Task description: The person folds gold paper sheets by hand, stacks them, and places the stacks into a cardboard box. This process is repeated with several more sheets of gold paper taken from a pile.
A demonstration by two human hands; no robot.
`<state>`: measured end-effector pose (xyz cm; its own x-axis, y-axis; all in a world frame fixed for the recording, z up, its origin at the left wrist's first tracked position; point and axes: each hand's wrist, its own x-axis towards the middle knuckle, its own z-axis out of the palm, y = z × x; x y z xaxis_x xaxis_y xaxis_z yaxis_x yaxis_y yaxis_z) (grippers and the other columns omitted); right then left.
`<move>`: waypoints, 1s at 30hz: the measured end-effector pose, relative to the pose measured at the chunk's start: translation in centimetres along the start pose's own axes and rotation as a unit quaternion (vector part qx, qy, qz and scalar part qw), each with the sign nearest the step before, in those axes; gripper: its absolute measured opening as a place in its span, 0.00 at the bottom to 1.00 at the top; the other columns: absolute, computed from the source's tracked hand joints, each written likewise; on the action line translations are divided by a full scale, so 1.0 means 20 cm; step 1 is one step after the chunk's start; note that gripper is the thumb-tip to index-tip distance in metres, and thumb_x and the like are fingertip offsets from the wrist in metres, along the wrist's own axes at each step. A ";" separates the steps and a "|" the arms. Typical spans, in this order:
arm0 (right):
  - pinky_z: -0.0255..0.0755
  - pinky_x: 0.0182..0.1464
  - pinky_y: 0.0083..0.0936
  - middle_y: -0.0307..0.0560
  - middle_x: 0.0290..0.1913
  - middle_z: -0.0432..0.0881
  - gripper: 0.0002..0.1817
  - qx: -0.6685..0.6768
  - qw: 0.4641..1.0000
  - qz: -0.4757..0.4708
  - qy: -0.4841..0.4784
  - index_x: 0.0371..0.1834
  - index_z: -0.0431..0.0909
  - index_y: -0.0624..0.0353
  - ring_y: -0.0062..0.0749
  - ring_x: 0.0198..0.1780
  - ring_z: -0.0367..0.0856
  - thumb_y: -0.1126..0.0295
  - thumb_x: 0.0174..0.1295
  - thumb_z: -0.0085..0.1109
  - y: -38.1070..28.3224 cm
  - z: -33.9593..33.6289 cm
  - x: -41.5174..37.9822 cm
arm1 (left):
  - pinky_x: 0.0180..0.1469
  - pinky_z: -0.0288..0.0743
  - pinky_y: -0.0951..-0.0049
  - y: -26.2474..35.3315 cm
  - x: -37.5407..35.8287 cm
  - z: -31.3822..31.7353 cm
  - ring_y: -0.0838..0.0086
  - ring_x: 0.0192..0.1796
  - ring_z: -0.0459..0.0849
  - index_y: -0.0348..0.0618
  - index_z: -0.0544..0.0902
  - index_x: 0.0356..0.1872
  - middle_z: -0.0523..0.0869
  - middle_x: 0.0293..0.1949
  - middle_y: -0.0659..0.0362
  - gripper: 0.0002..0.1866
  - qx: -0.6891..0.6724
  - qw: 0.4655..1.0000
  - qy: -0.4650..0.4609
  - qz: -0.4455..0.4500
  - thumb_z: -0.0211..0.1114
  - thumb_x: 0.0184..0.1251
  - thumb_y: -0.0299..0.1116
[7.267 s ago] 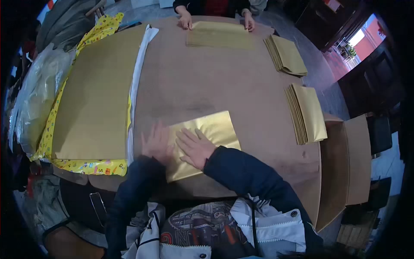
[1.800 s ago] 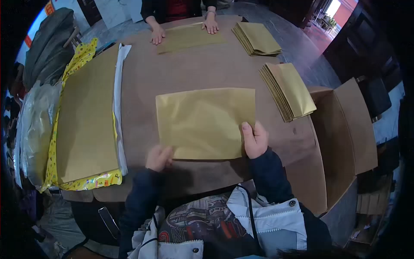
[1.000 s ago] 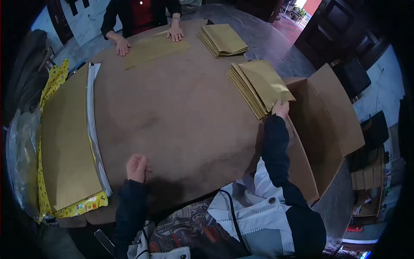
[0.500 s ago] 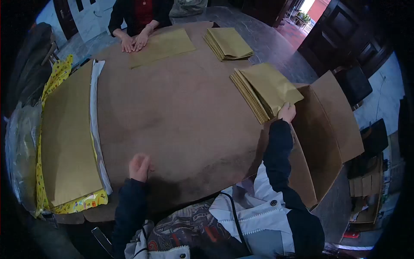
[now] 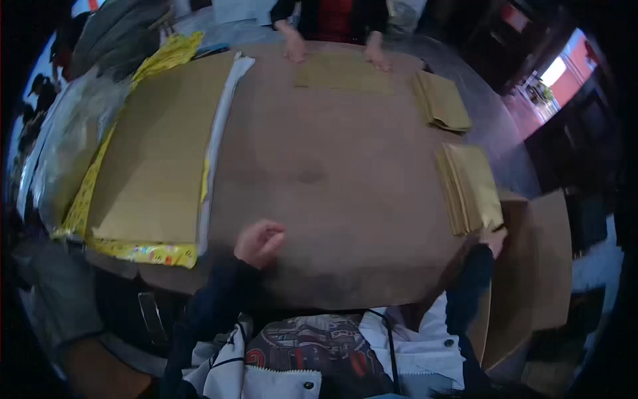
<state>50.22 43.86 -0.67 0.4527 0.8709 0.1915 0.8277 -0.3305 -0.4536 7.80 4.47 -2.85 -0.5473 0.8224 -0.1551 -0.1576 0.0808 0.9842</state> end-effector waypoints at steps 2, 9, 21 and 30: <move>0.68 0.58 0.43 0.63 0.61 0.73 0.38 0.022 0.998 -0.052 -0.018 0.70 0.59 0.59 0.56 0.60 0.72 0.44 0.64 0.51 0.01 -0.02 0.09 | 0.35 0.75 0.78 0.19 -0.08 -0.06 0.80 0.30 0.80 0.38 0.77 0.40 0.81 0.30 0.59 0.05 0.237 0.965 -0.023 0.110 0.60 0.67 0.27; 0.65 0.61 0.41 0.61 0.60 0.72 0.29 -0.001 0.880 -0.474 -0.035 0.67 0.65 0.58 0.57 0.61 0.69 0.55 0.67 0.51 -0.44 0.27 0.16 | 0.44 0.76 0.67 0.30 -0.15 -0.56 0.60 0.41 0.83 0.41 0.81 0.38 0.82 0.37 0.52 0.11 0.539 0.787 0.216 0.210 0.69 0.54 0.31; 0.66 0.60 0.42 0.60 0.59 0.74 0.23 -0.106 0.837 -0.533 -0.059 0.61 0.72 0.57 0.54 0.58 0.72 0.56 0.69 0.49 -0.64 0.37 0.13 | 0.54 0.74 0.63 0.22 -0.27 -0.92 0.55 0.51 0.79 0.43 0.84 0.39 0.82 0.48 0.52 0.20 0.546 0.810 0.194 0.088 0.76 0.43 0.40; 0.69 0.59 0.40 0.54 0.54 0.76 0.19 0.089 0.534 -0.822 -0.178 0.52 0.76 0.62 0.52 0.57 0.73 0.72 0.56 0.63 -1.34 0.07 -1.27 | 0.45 0.77 0.64 0.19 -0.22 -1.00 0.59 0.43 0.82 0.42 0.83 0.26 0.83 0.42 0.55 0.08 0.514 0.828 0.183 0.131 0.71 0.48 0.34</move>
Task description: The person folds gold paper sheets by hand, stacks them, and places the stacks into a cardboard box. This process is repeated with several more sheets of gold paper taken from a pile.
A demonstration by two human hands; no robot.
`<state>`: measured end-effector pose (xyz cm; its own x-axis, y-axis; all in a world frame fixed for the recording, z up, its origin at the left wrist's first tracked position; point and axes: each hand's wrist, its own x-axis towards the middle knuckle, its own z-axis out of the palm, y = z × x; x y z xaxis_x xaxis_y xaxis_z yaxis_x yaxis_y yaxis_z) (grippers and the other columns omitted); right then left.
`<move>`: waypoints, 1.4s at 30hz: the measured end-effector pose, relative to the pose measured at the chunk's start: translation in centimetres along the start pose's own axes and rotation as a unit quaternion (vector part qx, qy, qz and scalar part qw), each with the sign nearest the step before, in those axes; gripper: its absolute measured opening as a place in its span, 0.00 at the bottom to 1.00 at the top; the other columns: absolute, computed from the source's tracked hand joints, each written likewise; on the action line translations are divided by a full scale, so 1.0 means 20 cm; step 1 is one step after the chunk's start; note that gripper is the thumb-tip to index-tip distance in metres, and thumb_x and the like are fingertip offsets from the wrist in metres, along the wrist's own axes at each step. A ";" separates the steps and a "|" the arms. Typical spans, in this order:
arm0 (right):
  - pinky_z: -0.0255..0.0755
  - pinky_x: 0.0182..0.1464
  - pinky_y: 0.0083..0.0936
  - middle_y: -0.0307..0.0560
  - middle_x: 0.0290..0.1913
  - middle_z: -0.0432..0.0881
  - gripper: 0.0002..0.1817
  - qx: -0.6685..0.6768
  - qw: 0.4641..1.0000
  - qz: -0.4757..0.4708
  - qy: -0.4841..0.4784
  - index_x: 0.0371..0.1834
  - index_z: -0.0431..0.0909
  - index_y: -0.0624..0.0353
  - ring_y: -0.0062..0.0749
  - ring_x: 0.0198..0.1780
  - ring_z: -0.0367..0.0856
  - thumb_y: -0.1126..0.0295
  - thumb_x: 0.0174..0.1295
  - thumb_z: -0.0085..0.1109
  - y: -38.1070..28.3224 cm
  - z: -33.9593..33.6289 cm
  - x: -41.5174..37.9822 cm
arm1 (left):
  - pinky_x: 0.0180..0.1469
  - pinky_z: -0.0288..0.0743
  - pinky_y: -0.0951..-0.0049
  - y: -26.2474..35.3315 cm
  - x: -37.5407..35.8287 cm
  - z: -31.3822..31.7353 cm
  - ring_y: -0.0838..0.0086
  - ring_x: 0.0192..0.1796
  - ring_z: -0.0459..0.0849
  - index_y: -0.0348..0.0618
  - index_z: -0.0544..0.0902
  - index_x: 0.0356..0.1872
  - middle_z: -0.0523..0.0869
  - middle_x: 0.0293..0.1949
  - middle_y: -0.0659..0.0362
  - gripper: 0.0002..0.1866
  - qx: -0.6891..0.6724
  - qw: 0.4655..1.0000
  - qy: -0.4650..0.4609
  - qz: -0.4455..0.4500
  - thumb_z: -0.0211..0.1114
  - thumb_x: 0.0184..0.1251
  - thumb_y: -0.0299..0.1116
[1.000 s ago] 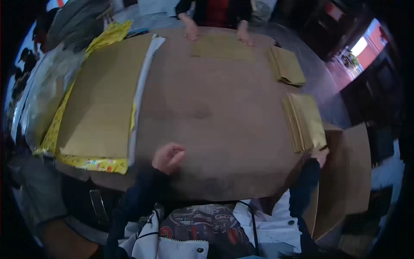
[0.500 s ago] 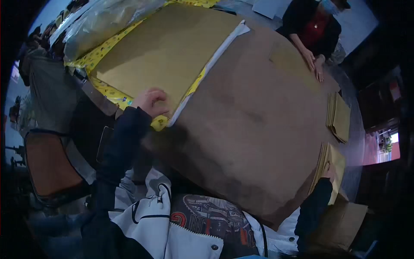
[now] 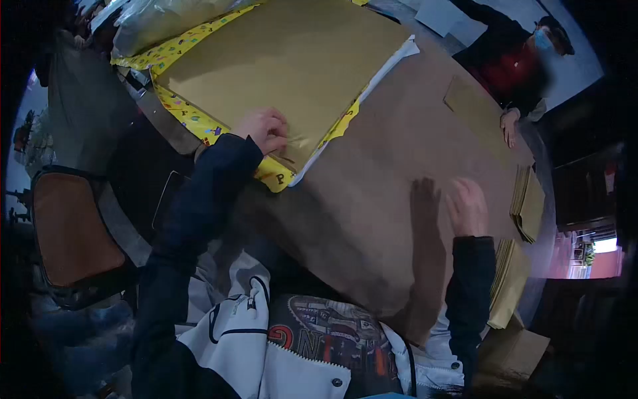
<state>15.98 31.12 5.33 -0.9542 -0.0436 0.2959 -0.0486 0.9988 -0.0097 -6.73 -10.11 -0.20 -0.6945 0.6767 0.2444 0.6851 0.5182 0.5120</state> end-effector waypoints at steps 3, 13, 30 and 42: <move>0.69 0.59 0.40 0.54 0.52 0.76 0.18 0.052 0.988 -0.143 -0.013 0.48 0.77 0.58 0.51 0.59 0.72 0.70 0.52 0.65 -0.44 0.16 0.31 | 0.46 0.76 0.63 -0.03 -0.01 0.03 0.58 0.44 0.81 0.40 0.83 0.26 0.83 0.42 0.55 0.07 -0.026 0.998 0.051 0.017 0.70 0.50 0.33; 0.69 0.60 0.40 0.50 0.52 0.76 0.17 0.145 0.942 -0.304 -0.004 0.44 0.78 0.54 0.49 0.60 0.71 0.70 0.49 0.66 -0.98 0.37 0.68 | 0.51 0.75 0.64 -0.04 -0.03 0.01 0.59 0.49 0.80 0.41 0.81 0.30 0.82 0.46 0.56 0.08 -0.043 0.998 0.032 0.023 0.70 0.52 0.32; 0.73 0.49 0.37 0.46 0.44 0.81 0.06 0.214 0.949 -0.232 0.006 0.35 0.81 0.57 0.43 0.47 0.79 0.69 0.56 0.61 -0.93 0.51 0.81 | 0.51 0.75 0.67 -0.05 -0.07 -0.02 0.61 0.48 0.81 0.40 0.83 0.33 0.82 0.44 0.53 0.08 -0.227 0.970 0.002 -0.088 0.68 0.58 0.32; 0.72 0.47 0.39 0.49 0.37 0.79 0.08 0.258 0.949 -0.181 -0.010 0.29 0.77 0.61 0.48 0.44 0.77 0.67 0.56 0.62 -0.92 0.56 0.85 | 0.56 0.71 0.61 -0.02 -0.07 0.04 0.58 0.53 0.75 0.37 0.83 0.34 0.81 0.48 0.55 0.22 0.020 0.998 0.064 0.017 0.70 0.46 0.47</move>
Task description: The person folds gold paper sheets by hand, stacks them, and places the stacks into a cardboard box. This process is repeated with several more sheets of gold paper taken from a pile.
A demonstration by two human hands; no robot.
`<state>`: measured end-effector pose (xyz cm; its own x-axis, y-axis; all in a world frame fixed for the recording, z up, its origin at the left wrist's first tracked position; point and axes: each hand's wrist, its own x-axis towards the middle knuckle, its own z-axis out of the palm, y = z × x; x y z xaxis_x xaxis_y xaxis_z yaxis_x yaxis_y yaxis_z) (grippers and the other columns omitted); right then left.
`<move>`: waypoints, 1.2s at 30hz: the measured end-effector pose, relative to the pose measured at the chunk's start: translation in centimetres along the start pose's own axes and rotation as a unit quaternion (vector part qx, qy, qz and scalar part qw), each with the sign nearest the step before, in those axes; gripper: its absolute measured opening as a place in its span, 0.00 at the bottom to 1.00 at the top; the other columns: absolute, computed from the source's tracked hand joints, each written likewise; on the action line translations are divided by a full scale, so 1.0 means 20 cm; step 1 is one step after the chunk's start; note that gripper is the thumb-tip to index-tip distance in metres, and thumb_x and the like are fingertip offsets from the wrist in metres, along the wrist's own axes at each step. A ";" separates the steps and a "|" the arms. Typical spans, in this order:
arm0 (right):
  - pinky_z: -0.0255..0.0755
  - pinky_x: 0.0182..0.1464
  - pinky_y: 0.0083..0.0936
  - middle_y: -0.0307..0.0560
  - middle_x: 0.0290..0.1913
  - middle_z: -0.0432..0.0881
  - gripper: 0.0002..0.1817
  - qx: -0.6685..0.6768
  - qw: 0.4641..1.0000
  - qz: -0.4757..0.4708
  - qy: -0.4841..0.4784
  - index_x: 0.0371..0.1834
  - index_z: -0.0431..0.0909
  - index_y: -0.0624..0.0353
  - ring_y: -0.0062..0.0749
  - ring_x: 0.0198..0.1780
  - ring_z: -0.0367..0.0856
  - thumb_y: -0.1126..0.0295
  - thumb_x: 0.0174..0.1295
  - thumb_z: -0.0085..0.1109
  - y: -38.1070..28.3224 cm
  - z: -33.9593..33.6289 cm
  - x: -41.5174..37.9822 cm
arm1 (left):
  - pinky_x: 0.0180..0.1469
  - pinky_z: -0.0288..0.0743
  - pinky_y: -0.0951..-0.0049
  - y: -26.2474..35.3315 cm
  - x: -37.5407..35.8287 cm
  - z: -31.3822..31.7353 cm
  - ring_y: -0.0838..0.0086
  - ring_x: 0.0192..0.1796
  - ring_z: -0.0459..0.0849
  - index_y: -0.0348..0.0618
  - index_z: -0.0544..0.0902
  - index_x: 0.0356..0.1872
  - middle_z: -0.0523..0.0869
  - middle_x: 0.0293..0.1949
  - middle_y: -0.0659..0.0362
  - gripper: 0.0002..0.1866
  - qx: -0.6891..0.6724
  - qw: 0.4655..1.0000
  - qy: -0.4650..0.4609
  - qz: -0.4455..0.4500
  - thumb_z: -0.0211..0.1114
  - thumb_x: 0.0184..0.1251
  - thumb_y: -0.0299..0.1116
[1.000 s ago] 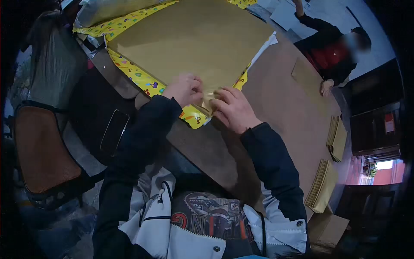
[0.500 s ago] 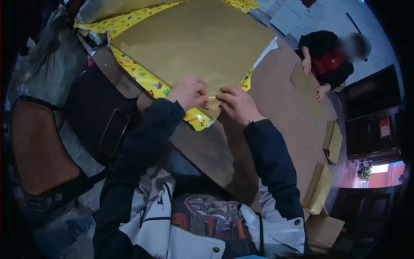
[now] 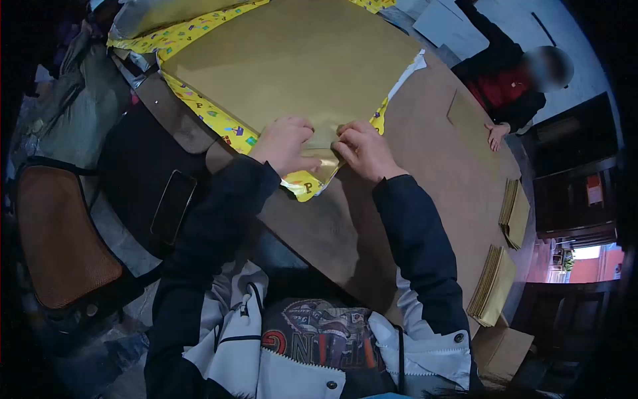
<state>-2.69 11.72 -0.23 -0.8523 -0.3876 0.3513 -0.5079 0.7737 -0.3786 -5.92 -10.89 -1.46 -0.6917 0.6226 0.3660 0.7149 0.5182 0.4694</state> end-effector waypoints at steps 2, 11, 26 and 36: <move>0.72 0.48 0.39 0.49 0.39 0.80 0.09 0.029 1.000 0.009 -0.007 0.29 0.77 0.60 0.48 0.45 0.77 0.67 0.56 0.63 -0.01 -0.02 -0.01 | 0.51 0.73 0.61 0.00 0.02 -0.02 0.60 0.49 0.77 0.39 0.82 0.28 0.81 0.44 0.57 0.18 -0.016 0.999 -0.045 -0.022 0.69 0.46 0.46; 0.72 0.55 0.36 0.48 0.45 0.81 0.13 0.069 0.995 0.041 -0.059 0.42 0.78 0.58 0.44 0.50 0.78 0.71 0.53 0.61 0.01 -0.07 -0.07 | 0.50 0.73 0.63 0.00 0.02 -0.02 0.58 0.47 0.78 0.37 0.82 0.31 0.81 0.44 0.55 0.13 -0.016 0.999 -0.035 -0.022 0.68 0.54 0.37; 0.72 0.57 0.35 0.50 0.50 0.79 0.26 0.065 0.993 0.019 -0.100 0.49 0.77 0.61 0.44 0.54 0.77 0.59 0.49 0.70 -0.03 -0.13 -0.06 | 0.48 0.76 0.60 -0.01 0.03 0.00 0.58 0.47 0.80 0.38 0.84 0.33 0.83 0.40 0.55 0.13 -0.044 0.998 -0.020 -0.030 0.64 0.52 0.38; 0.73 0.56 0.35 0.52 0.50 0.77 0.25 0.047 0.994 0.022 -0.093 0.48 0.77 0.62 0.45 0.55 0.76 0.61 0.49 0.68 -0.05 -0.12 -0.07 | 0.49 0.76 0.62 -0.01 0.04 -0.02 0.58 0.47 0.80 0.38 0.84 0.34 0.83 0.41 0.56 0.13 -0.019 1.000 -0.019 -0.016 0.65 0.52 0.37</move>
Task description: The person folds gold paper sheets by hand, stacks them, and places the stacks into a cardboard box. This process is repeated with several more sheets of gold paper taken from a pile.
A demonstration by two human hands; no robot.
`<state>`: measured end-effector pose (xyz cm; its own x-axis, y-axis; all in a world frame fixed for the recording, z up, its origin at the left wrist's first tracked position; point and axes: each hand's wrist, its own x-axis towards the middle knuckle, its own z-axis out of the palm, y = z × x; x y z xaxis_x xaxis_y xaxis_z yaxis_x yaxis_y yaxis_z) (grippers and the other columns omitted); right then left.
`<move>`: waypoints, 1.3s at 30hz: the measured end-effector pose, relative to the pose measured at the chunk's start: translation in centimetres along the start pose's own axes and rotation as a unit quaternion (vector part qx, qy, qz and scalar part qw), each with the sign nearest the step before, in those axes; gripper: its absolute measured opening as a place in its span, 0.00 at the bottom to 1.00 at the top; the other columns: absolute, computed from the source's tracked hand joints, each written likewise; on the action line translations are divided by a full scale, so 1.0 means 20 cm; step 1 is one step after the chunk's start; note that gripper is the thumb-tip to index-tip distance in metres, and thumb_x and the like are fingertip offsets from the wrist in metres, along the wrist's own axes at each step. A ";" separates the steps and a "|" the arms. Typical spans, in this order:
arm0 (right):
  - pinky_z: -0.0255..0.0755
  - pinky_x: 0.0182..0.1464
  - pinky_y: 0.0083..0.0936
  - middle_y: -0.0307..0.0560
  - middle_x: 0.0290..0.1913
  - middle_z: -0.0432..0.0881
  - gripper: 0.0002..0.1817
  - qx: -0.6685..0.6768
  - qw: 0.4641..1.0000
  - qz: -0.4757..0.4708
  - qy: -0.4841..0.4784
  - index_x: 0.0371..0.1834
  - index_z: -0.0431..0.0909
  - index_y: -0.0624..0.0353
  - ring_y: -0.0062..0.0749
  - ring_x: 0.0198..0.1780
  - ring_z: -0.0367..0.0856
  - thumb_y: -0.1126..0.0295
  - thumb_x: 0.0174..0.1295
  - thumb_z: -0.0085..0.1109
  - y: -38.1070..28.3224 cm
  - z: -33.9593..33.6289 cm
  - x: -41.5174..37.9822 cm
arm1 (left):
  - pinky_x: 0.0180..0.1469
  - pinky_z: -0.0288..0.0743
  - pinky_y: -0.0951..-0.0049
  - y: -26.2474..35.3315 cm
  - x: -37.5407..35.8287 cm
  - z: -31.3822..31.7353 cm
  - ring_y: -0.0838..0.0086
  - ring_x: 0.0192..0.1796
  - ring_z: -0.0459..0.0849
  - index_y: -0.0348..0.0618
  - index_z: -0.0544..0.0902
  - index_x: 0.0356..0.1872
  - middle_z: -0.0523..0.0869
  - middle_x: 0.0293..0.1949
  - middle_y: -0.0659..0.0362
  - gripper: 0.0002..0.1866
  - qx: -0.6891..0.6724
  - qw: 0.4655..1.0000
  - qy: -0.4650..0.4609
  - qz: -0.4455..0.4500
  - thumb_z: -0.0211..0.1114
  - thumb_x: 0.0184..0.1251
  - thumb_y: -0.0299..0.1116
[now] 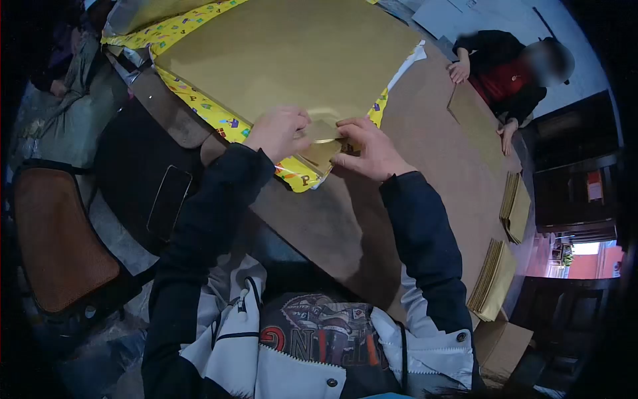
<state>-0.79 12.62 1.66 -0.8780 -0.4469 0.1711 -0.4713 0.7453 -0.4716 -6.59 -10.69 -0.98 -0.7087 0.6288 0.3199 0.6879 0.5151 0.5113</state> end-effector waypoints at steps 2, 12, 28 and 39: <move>0.73 0.54 0.36 0.50 0.46 0.78 0.21 -0.019 0.999 0.009 0.026 0.45 0.77 0.61 0.45 0.52 0.76 0.62 0.51 0.67 -0.01 0.01 0.01 | 0.49 0.76 0.62 -0.01 0.00 0.01 0.58 0.47 0.80 0.38 0.84 0.35 0.83 0.41 0.55 0.13 0.000 1.000 -0.013 -0.008 0.65 0.52 0.37; 0.69 0.51 0.38 0.43 0.40 0.80 0.06 -0.106 0.982 -0.075 0.136 0.33 0.81 0.55 0.44 0.46 0.77 0.69 0.53 0.65 0.02 0.09 0.04 | 0.48 0.75 0.66 -0.05 -0.03 -0.06 0.62 0.45 0.81 0.36 0.82 0.42 0.80 0.40 0.51 0.25 -0.212 0.974 -0.042 0.065 0.74 0.51 0.47; 0.71 0.51 0.40 0.60 0.43 0.83 0.29 0.058 0.915 0.278 0.285 0.48 0.78 0.65 0.54 0.47 0.80 0.46 0.69 0.43 0.16 -0.11 -0.12 | 0.37 0.74 0.62 0.26 -0.01 -0.11 0.59 0.33 0.82 0.45 0.82 0.33 0.83 0.29 0.55 0.10 0.011 0.959 0.228 0.166 0.62 0.46 0.23; 0.69 0.39 0.31 0.49 0.31 0.80 0.27 0.198 0.792 0.477 0.326 0.41 0.78 0.72 0.31 0.34 0.75 0.51 0.67 0.51 0.42 -0.01 -0.28 | 0.44 0.75 0.66 0.66 -0.58 0.11 0.65 0.44 0.82 0.46 0.81 0.44 0.83 0.44 0.58 0.15 -0.009 0.980 -0.046 0.193 0.65 0.53 0.34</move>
<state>0.11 21.53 -3.15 -0.7365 0.6721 -0.0771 0.3824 0.3196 -0.8670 11.07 -9.84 0.31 -0.3783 0.8249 0.4201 0.8985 0.2180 0.3811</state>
